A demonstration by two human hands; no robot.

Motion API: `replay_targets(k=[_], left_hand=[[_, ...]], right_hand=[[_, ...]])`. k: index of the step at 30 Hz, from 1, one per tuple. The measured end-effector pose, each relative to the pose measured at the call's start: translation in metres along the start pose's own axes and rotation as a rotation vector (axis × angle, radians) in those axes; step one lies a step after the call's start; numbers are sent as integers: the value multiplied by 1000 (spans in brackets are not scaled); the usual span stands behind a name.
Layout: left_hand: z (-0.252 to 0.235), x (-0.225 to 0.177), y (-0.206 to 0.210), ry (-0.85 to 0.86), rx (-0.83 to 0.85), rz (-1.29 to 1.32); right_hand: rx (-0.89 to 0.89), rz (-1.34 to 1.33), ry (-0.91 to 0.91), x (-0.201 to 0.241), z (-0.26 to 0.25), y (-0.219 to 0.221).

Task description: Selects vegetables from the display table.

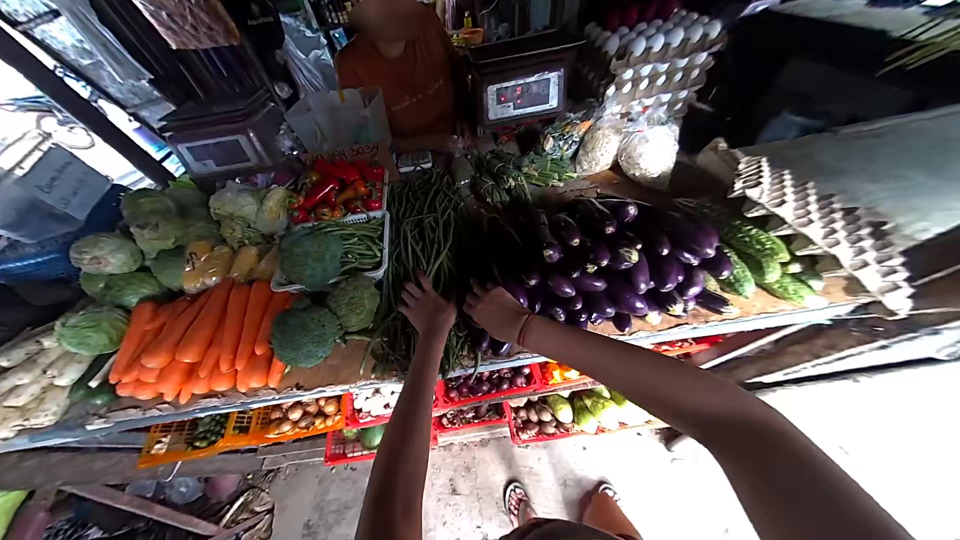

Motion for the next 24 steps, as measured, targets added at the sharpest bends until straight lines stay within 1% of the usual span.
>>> replay_targets(k=[2,3,5,6,7,8,9,10,11,13,15,17,18,20,21,23,24], left_hand=[[13,-2,-9,31,47,-86],[16,-3,-18,32,108,-129],[15,-11,-51,18,271,-206],[11,-18,-67,28,287,-203],[2,-24,-75,72,249,-155],[-12,-29,-75,175,147,-86],[-32,-36,-68,308,46,-20],[-54,-45,-57,430,-6,37],[-75,-55,-42,524,11,94],[-105,-73,-11,626,139,167],[-123,-88,4,629,291,169],[-137,-99,10,609,373,124],[-146,-104,14,598,369,100],[-163,-108,34,586,279,22],[-168,-110,37,570,261,-24],[-171,-109,39,554,270,-162],[-175,-107,40,567,275,-215]], right_hand=[[-14,1,3,-1,0,2],[-22,9,8,-1,0,4],[-22,17,9,1,-1,9],[-20,24,4,0,-1,11],[-20,41,-5,0,-2,13],[-20,68,-19,-1,-2,14],[-24,97,-32,-2,-2,12],[-34,127,-41,-1,0,11],[-66,149,-45,0,2,12],[-68,140,-34,2,3,12],[-22,92,-19,3,2,5],[19,52,-27,2,-1,-2],[46,48,-42,1,-4,-5],[69,40,-72,-2,-11,-6],[100,25,-73,-4,-14,-9],[172,-17,-66,-6,-14,-13],[190,5,-63,-8,-13,-16]])
Point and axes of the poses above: each hand's wrist, its own z-axis away from the middle knuckle, its own y-axis out of the palm, x = y × z, the point moved 1 cm from there along -z, towards the middle knuckle, and after that the axes turned 6 degrees about -x, right-handed, at the moved point
